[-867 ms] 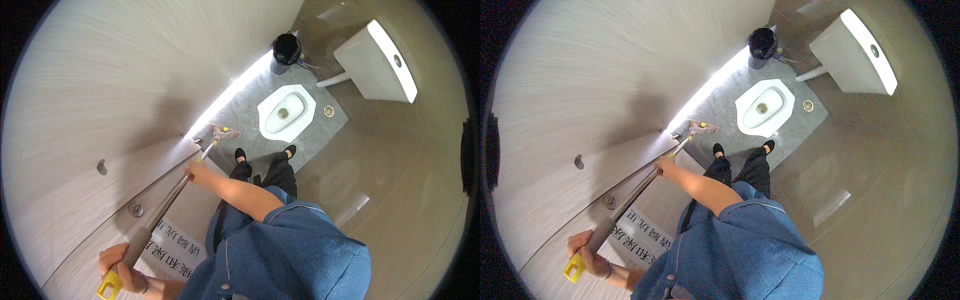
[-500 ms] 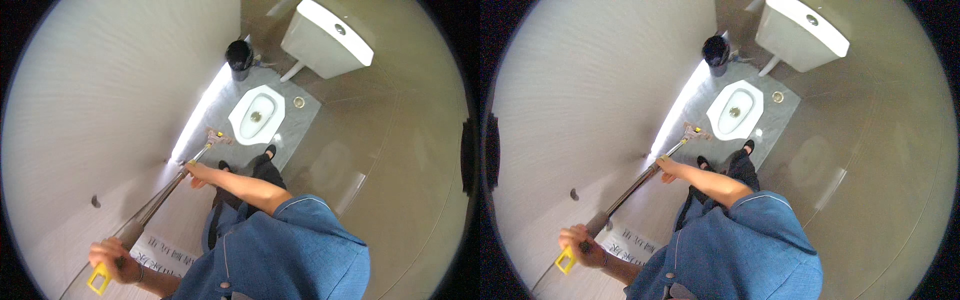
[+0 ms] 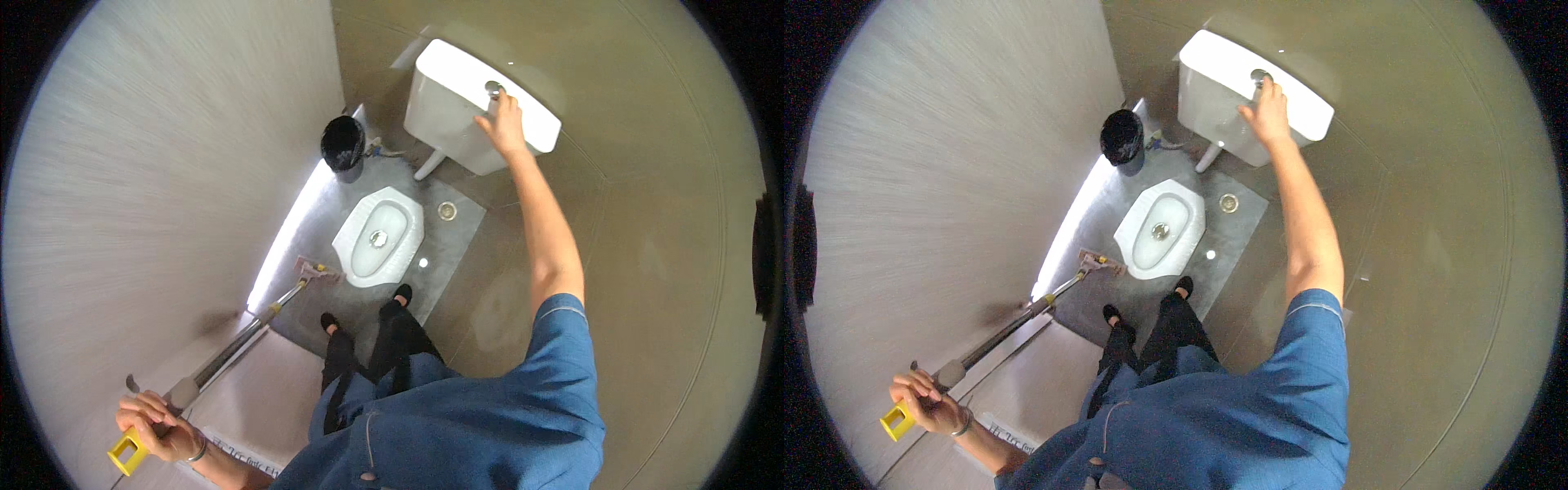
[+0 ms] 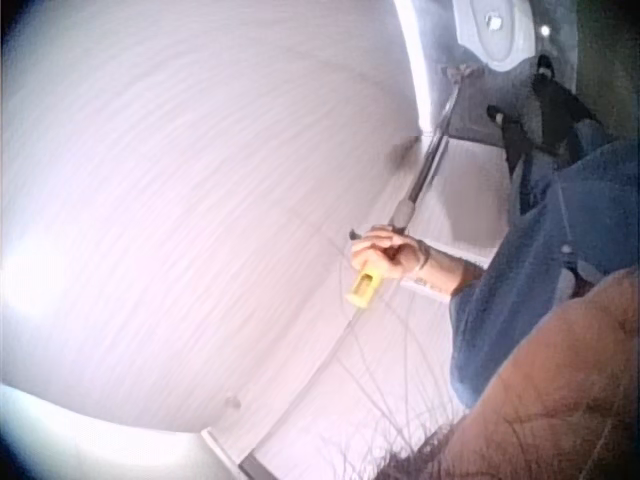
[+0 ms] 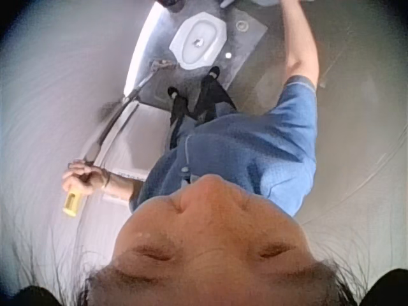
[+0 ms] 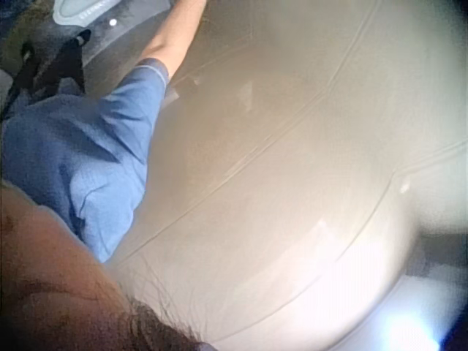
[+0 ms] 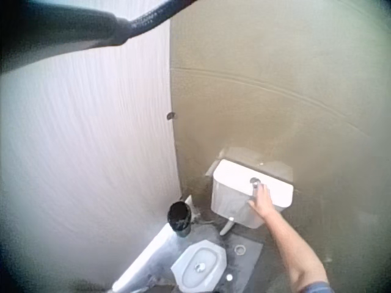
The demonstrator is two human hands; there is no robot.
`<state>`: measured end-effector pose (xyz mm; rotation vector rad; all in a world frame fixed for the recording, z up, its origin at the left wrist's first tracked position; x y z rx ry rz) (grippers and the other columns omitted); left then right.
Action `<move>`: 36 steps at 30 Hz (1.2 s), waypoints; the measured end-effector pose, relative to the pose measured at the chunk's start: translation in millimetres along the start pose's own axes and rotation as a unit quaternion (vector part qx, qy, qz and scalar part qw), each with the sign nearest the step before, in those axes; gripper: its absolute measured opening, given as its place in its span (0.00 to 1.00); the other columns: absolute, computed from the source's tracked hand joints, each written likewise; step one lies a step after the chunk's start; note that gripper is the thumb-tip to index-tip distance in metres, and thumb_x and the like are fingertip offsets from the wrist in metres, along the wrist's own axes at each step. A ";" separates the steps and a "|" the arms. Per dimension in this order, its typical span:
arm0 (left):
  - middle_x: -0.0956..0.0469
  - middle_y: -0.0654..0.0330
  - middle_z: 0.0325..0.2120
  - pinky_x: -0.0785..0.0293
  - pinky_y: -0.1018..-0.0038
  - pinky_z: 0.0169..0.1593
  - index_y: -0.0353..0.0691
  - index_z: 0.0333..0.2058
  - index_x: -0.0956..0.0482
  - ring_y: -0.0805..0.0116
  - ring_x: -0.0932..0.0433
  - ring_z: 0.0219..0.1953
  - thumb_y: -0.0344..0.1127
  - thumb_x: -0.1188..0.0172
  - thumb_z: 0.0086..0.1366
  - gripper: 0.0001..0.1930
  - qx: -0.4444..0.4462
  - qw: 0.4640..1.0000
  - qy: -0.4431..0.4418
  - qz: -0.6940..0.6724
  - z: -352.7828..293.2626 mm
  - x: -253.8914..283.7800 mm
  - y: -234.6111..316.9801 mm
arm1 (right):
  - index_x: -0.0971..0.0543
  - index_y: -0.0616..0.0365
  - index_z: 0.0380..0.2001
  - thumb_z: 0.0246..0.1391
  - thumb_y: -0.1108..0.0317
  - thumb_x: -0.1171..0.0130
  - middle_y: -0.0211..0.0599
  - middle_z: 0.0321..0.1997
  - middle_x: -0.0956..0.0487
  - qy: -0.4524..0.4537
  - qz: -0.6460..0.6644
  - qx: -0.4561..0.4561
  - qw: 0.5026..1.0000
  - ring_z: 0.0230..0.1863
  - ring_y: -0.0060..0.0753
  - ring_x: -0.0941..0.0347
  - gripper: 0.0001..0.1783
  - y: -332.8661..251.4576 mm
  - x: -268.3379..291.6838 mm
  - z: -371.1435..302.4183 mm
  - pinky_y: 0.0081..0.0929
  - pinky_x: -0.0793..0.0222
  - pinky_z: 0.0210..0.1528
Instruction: The person scrubs a squat toilet with a long-handled brush, repeatedly flushing the toilet to rinse the bowl. The person then exits the stall and walks through the restroom.
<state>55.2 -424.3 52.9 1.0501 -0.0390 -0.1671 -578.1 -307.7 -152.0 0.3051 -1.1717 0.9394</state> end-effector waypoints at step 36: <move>0.44 0.65 0.13 0.50 0.83 0.20 0.44 0.15 0.44 0.81 0.48 0.10 0.32 0.52 0.55 0.13 -0.043 0.997 0.033 0.048 31.3 -56.7 4.8 | 0.31 0.65 0.40 0.34 0.65 0.34 0.46 0.45 0.33 -0.123 -0.166 0.017 0.978 0.45 0.51 0.37 0.28 38.5 23.6 -15.3 0.37 0.38 0.48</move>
Point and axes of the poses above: each hand's wrist, its own z-axis towards the middle knuckle, its own x-axis out of the back of the hand, y = z × x, the point moved 2 cm from there along z, towards the middle knuckle
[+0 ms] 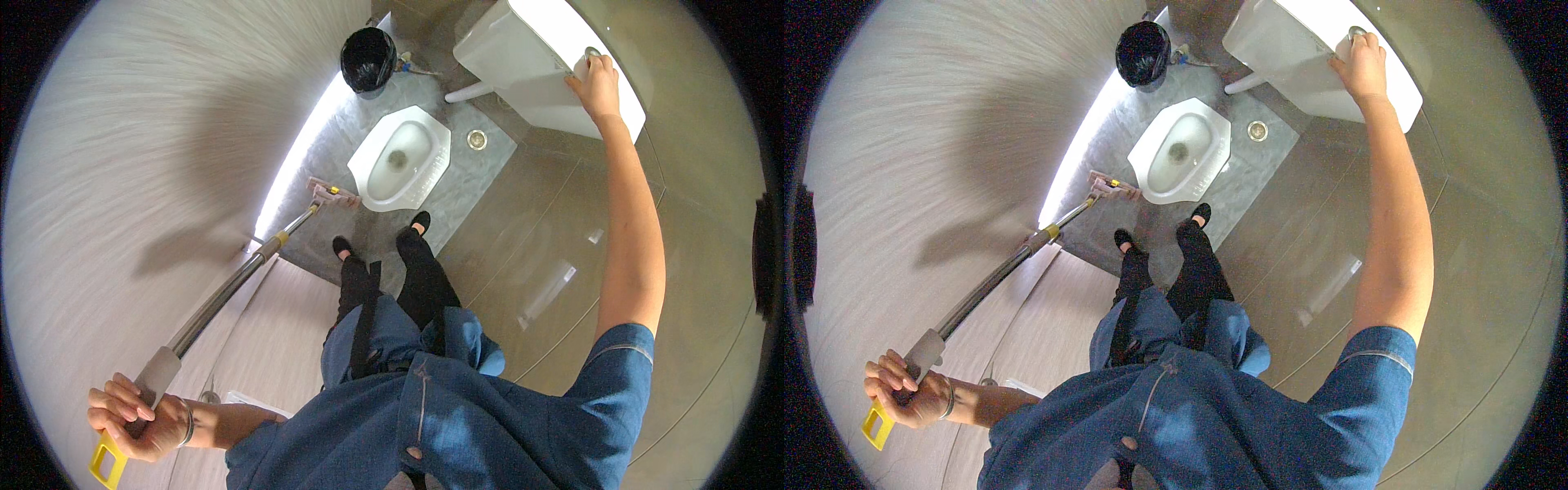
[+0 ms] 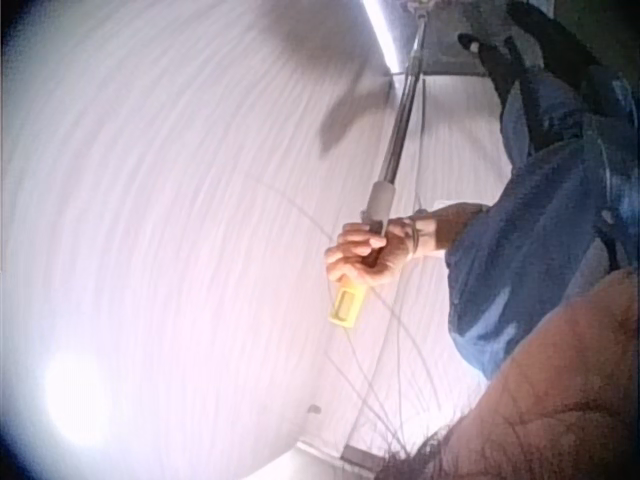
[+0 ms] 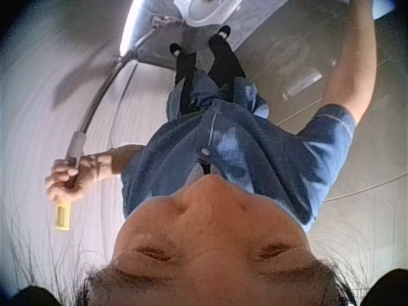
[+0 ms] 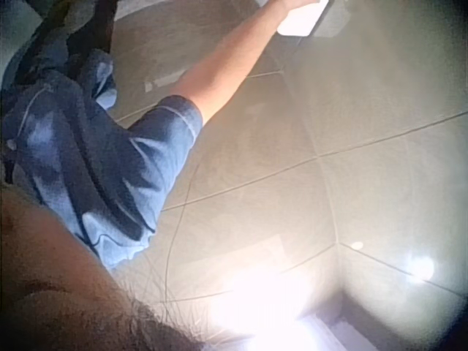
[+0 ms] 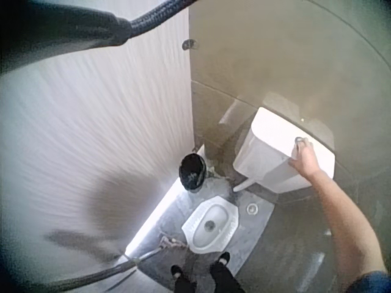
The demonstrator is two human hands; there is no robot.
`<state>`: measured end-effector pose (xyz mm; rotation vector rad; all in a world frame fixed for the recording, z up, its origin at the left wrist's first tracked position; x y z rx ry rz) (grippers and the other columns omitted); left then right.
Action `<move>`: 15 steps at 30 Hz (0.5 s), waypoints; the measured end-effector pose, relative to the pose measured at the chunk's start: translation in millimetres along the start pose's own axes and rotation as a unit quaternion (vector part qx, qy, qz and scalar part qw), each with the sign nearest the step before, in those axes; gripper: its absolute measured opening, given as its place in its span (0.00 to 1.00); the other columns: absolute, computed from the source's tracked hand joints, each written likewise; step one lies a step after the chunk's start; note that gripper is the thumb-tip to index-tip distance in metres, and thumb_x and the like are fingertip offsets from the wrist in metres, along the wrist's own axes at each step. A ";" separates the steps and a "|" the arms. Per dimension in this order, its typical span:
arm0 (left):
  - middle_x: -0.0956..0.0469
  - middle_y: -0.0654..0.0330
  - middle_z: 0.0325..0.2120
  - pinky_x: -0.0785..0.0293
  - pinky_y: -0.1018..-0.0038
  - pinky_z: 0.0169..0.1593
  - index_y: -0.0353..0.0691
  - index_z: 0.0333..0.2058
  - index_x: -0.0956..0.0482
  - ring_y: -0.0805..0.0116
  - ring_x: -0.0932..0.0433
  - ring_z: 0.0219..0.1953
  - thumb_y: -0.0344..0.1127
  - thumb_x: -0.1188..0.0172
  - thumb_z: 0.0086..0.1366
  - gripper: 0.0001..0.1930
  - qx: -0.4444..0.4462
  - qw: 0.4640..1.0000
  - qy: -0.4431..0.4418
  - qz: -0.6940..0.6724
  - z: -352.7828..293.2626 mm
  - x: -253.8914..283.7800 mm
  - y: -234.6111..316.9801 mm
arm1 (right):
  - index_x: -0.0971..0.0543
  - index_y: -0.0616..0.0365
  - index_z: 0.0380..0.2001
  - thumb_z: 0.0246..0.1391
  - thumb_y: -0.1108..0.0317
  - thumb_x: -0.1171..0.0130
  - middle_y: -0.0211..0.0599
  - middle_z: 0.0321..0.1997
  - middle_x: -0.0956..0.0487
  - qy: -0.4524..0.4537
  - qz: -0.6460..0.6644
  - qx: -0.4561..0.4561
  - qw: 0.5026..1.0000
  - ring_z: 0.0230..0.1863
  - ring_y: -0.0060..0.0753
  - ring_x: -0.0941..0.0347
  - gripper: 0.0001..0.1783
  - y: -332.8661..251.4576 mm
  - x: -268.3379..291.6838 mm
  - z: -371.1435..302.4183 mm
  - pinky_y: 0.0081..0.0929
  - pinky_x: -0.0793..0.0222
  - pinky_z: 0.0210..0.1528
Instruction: The person scrubs a squat toilet with a long-handled brush, repeatedly flushing the toilet to rinse the bowl. The person then exits the stall and walks through the restroom.
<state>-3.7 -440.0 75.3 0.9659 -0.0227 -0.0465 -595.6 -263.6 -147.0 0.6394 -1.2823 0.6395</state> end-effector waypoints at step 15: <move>0.44 0.67 0.12 0.50 0.84 0.20 0.46 0.14 0.43 0.82 0.48 0.09 0.34 0.49 0.53 0.14 0.000 0.999 0.019 0.033 9.6 -6.3 -2.8 | 0.30 0.65 0.40 0.34 0.62 0.34 0.46 0.44 0.33 0.025 -0.007 0.013 1.000 0.45 0.50 0.36 0.29 -1.7 -6.1 13.0 0.37 0.37 0.48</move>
Point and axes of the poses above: each hand's wrist, its own z-axis towards the middle knuckle, its own x-axis out of the back of the hand, y = z × x, the point moved 2 cm from there along z, towards the middle knuckle
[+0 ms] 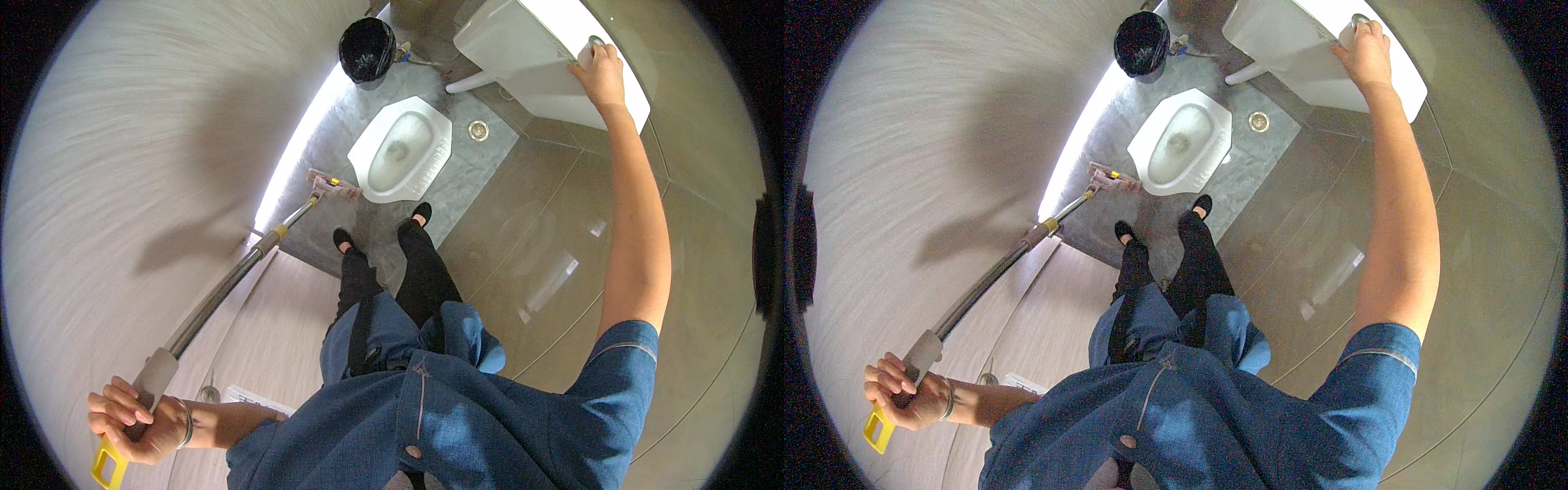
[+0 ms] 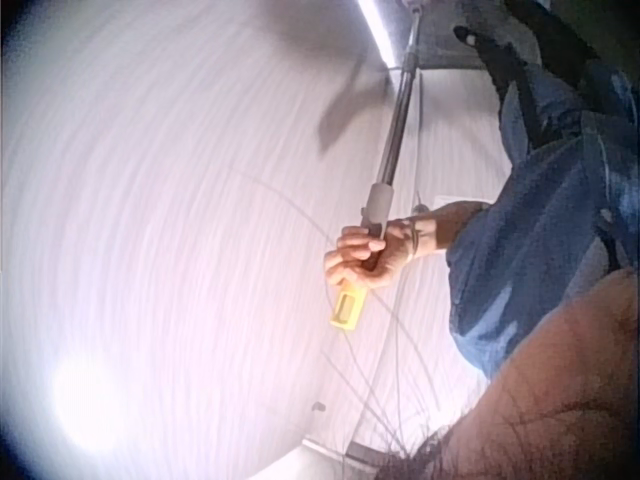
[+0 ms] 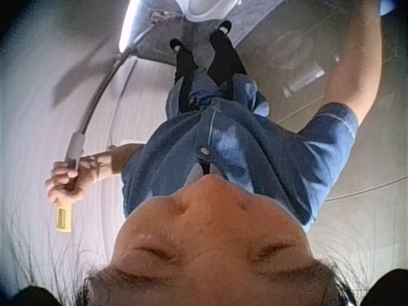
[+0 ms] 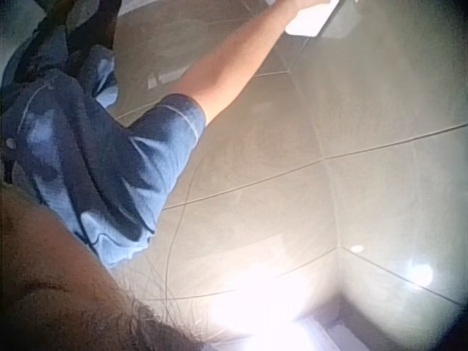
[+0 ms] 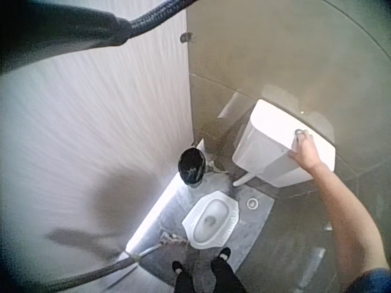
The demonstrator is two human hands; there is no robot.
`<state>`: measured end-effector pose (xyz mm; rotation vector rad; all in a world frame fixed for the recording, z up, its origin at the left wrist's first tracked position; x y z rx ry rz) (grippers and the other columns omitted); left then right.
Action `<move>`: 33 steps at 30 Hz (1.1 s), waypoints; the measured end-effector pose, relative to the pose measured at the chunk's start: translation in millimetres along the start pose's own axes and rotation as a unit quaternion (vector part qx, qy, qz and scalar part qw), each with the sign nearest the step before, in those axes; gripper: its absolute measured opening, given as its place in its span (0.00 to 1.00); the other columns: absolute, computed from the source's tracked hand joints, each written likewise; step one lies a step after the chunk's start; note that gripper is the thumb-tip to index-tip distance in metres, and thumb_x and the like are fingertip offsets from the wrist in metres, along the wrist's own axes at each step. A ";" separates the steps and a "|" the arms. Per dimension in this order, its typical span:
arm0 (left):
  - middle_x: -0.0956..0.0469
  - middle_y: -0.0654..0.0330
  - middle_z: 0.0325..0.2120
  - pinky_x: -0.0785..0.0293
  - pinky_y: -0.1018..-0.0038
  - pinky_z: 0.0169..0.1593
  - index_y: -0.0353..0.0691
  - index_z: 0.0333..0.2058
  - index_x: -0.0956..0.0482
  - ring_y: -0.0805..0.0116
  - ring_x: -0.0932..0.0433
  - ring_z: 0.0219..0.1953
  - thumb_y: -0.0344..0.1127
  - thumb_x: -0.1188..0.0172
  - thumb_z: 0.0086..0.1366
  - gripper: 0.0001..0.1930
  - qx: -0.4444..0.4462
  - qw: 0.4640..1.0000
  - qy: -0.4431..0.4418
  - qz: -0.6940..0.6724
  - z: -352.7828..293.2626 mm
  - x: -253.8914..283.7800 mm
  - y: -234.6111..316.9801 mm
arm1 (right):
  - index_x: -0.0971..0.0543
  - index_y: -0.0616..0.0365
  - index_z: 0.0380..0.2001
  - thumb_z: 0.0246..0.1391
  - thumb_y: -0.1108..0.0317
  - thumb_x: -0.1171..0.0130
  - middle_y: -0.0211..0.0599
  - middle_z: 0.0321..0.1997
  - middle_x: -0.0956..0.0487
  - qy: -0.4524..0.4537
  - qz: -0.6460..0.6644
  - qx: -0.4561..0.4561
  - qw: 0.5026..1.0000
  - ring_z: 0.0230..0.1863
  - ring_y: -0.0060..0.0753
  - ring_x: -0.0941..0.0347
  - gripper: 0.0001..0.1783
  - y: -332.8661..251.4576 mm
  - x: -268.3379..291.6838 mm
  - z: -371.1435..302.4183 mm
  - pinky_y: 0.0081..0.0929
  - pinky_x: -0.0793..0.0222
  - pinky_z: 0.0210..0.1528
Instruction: The person scrubs a squat toilet with a long-handled brush, repeatedly flushing the toilet to rinse the bowl. The person then exits the stall and walks through the restroom.
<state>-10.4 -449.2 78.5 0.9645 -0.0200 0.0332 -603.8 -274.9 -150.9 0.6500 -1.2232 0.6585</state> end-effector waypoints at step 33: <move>0.42 0.65 0.13 0.49 0.82 0.19 0.45 0.13 0.43 0.80 0.45 0.10 0.33 0.51 0.53 0.14 0.032 0.998 -0.038 -0.039 8.0 4.6 -1.6 | 0.29 0.64 0.41 0.36 0.61 0.35 0.47 0.43 0.32 -0.022 -0.028 0.017 0.999 0.43 0.49 0.35 0.28 -6.7 -12.1 38.7 0.38 0.36 0.46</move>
Point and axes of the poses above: each hand's wrist, its own z-axis towards the middle knuckle, its own x-axis out of the back of the hand, y = z × x, the point moved 2 cm from there along z, towards the middle knuckle
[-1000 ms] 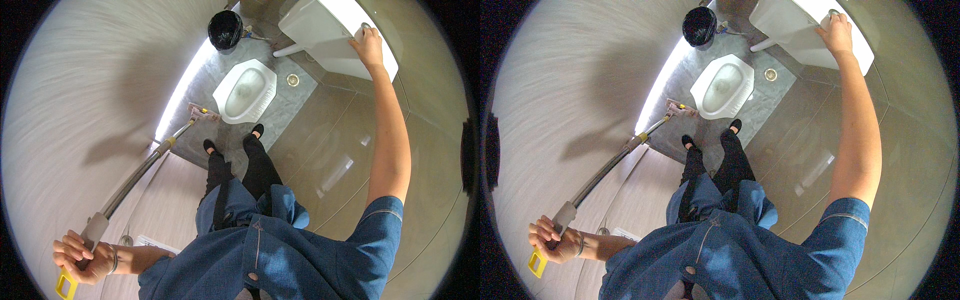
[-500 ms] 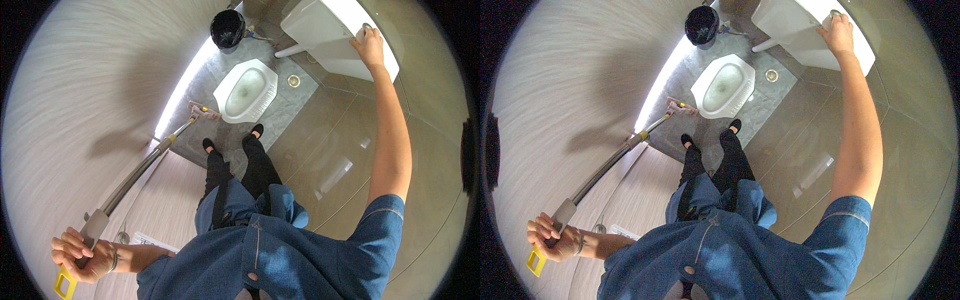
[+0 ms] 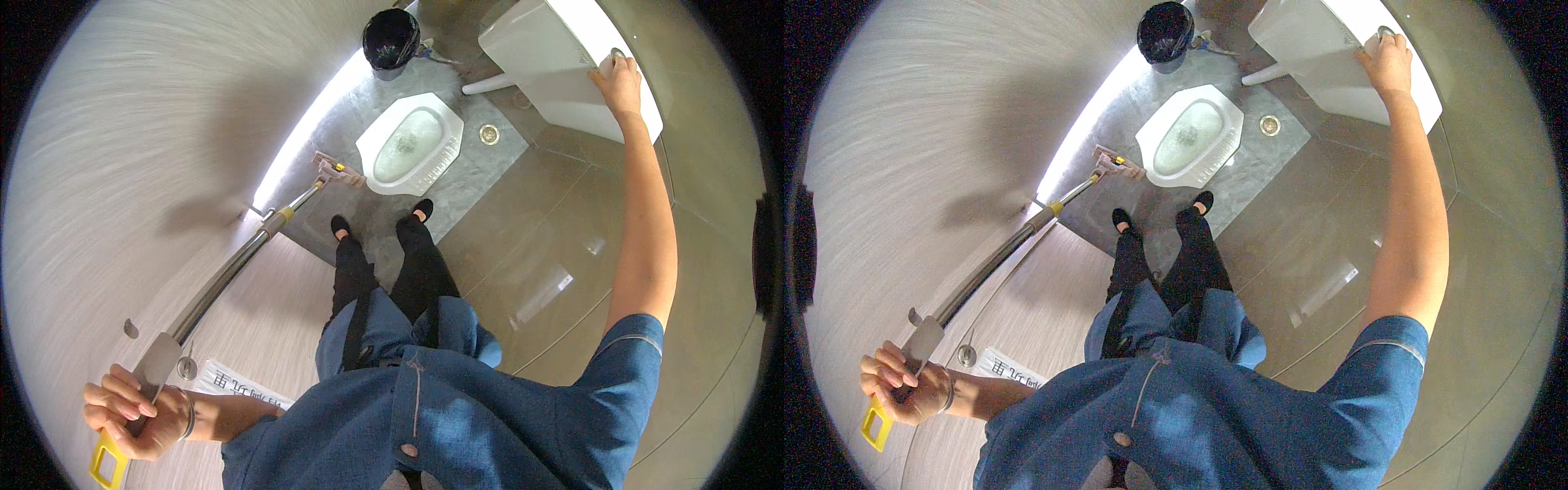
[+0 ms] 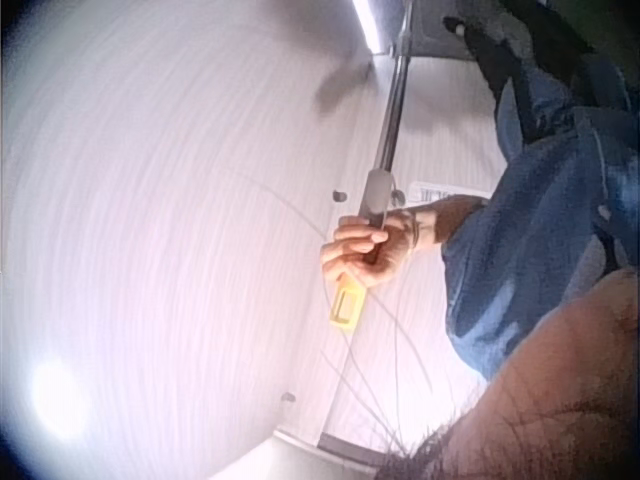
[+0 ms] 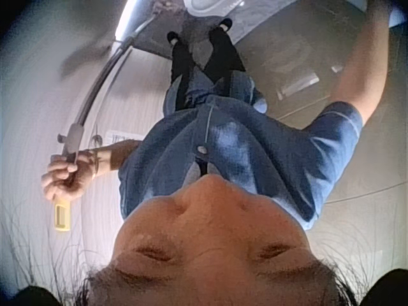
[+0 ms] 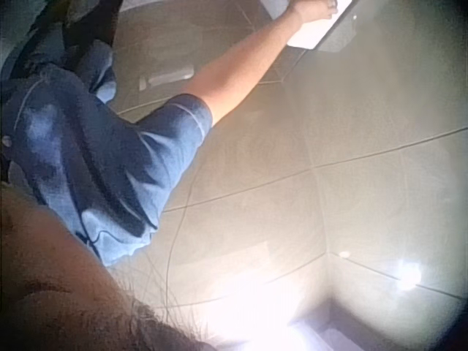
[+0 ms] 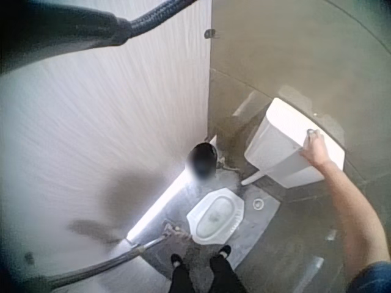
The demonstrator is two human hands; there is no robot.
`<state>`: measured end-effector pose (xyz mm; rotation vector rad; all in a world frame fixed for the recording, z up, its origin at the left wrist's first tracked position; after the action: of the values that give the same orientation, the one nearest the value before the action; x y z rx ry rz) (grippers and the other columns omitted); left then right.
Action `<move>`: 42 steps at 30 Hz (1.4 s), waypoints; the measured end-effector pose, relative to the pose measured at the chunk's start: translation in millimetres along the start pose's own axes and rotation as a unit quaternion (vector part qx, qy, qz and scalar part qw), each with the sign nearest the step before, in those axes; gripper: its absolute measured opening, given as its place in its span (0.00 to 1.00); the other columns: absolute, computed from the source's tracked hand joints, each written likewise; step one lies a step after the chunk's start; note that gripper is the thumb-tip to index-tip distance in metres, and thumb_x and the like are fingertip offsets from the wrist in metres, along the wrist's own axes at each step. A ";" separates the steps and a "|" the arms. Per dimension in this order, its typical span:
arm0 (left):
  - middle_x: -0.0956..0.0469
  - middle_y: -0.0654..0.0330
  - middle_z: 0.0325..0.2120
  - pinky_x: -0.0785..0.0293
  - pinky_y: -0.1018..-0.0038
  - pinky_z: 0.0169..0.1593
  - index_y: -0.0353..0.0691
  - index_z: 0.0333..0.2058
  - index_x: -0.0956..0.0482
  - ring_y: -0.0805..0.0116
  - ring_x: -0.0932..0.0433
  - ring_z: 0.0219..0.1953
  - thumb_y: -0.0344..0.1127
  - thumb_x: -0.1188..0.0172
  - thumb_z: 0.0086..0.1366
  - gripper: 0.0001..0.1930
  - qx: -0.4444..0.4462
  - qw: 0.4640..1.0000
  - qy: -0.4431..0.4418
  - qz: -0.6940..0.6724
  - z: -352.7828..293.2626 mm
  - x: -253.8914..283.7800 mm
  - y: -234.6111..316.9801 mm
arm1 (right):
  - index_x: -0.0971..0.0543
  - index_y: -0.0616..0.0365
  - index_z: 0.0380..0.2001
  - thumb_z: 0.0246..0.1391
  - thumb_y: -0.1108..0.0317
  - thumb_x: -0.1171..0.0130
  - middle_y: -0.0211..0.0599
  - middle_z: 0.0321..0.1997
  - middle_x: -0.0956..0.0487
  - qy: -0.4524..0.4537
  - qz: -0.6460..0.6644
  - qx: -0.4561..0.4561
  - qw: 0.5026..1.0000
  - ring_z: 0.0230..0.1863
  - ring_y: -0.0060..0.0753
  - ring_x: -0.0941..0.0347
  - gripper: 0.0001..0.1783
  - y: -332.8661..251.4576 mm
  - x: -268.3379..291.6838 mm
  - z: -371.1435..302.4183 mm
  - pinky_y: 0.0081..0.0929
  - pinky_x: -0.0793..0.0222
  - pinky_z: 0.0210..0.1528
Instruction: The person scrubs a squat toilet with a long-handled brush, repeatedly flushing the toilet to rinse the bowl. The person then exits the stall and walks through the restroom.
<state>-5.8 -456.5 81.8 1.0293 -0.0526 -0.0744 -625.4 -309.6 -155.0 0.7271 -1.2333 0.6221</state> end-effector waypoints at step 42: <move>0.34 0.52 0.49 0.45 0.65 0.58 0.36 0.51 0.38 0.54 0.38 0.53 0.26 0.37 0.42 0.33 0.125 0.528 -0.415 0.731 -19.8 -105.6 -23.8 | 0.41 0.61 0.41 0.55 0.62 0.55 0.41 0.26 0.31 -0.508 0.603 -0.608 -0.095 0.28 0.37 0.30 0.16 -579.1 -70.3 -346.8 0.36 0.29 0.33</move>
<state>-110.3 -442.7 50.3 0.8424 -1.8557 1.0449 10.9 -406.0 -370.5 1.7247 1.7782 0.2704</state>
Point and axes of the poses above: each hand's wrist, its own z-axis towards the middle knuckle, its own x-axis out of the back of the hand, y = z × x, the point moved 2 cm from there along z, towards the middle knuckle
